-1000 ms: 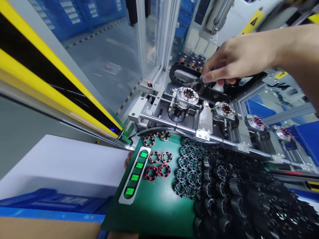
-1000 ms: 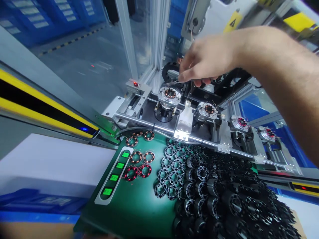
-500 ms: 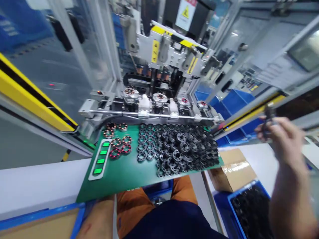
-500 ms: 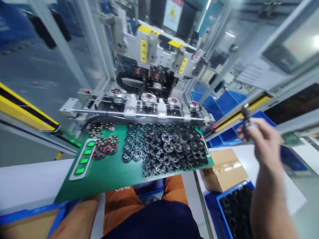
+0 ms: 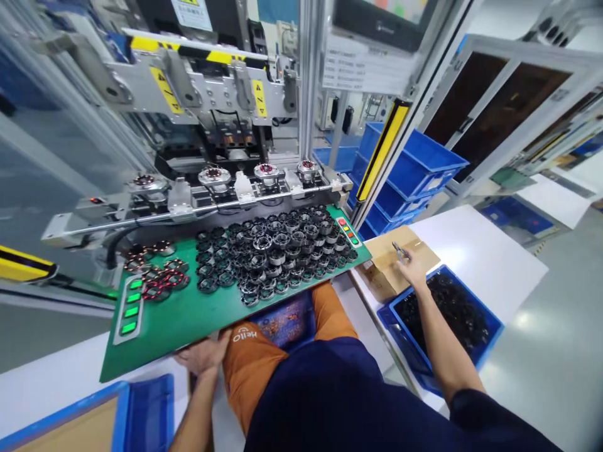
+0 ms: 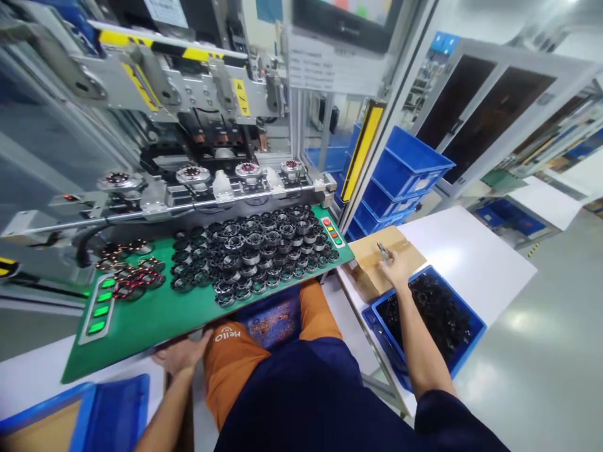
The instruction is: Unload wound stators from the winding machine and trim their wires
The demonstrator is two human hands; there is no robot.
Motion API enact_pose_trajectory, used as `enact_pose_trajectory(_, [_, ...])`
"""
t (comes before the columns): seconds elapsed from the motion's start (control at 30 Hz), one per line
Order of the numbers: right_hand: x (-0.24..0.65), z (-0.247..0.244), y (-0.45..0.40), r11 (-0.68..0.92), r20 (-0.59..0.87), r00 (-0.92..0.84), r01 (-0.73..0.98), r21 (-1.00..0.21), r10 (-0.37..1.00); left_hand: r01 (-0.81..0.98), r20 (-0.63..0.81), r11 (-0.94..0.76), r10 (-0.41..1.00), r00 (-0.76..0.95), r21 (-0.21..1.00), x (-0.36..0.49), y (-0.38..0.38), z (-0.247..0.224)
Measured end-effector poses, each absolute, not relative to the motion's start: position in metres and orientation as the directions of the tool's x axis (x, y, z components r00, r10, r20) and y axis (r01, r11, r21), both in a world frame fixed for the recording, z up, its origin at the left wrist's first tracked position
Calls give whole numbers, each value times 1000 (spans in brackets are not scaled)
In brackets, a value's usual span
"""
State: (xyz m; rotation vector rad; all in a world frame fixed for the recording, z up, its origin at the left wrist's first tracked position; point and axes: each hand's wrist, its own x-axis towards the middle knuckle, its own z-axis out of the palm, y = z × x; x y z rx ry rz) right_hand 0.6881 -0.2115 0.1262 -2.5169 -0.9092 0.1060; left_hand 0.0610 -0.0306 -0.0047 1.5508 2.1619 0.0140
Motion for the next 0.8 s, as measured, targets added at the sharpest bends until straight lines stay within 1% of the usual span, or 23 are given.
enact_pose_trajectory(0.07, [692,120,-207,-646,118,753,624,-439,647,844,-458,386,868,-194,373,73,-50,-5])
enact_pose_trajectory(0.13, [693,122,-201,-605,154,721,661,-443,675,765,-533,360,845,-26,534,80,-77,-3])
enact_pose_trajectory(0.2, [694,133,-193,-546,194,679,701,-459,708,665,-587,359,796,148,655,78,-106,6])
enact_pose_trajectory(0.3, [701,164,-172,-446,274,615,753,-484,740,556,-628,381,688,363,739,54,-137,39])
enact_pose_trajectory(0.33, [703,178,-161,-411,299,592,767,-492,748,554,-633,374,661,403,744,41,-141,57])
enact_pose_trajectory(0.4, [700,210,-132,-335,341,545,792,-511,766,578,-608,323,679,411,750,13,-136,105])
enact_pose_trajectory(0.47, [683,250,-93,-240,400,481,821,-519,781,572,-520,235,753,405,786,-12,-113,165])
enact_pose_trajectory(0.5, [668,273,-70,-171,435,424,843,-510,794,561,-456,183,797,396,807,-21,-95,198])
enact_pose_trajectory(0.53, [648,296,-44,-59,502,333,873,-485,798,561,-391,120,832,393,819,-27,-74,231])
enact_pose_trajectory(0.57, [624,320,-18,51,556,228,896,-440,800,577,-311,54,881,357,815,-29,-49,263])
enact_pose_trajectory(0.6, [596,342,11,168,563,92,905,-392,821,612,-225,-20,920,321,791,-29,-20,291])
enact_pose_trajectory(0.67, [532,379,71,355,499,-155,873,-335,853,680,-24,-205,950,311,704,-20,44,335])
enact_pose_trajectory(0.73, [466,399,130,419,323,-335,876,-239,885,739,148,-347,935,323,578,-7,112,355])
enact_pose_trajectory(0.8, [406,402,182,373,91,-364,920,-118,927,825,242,-418,906,347,381,6,175,355])
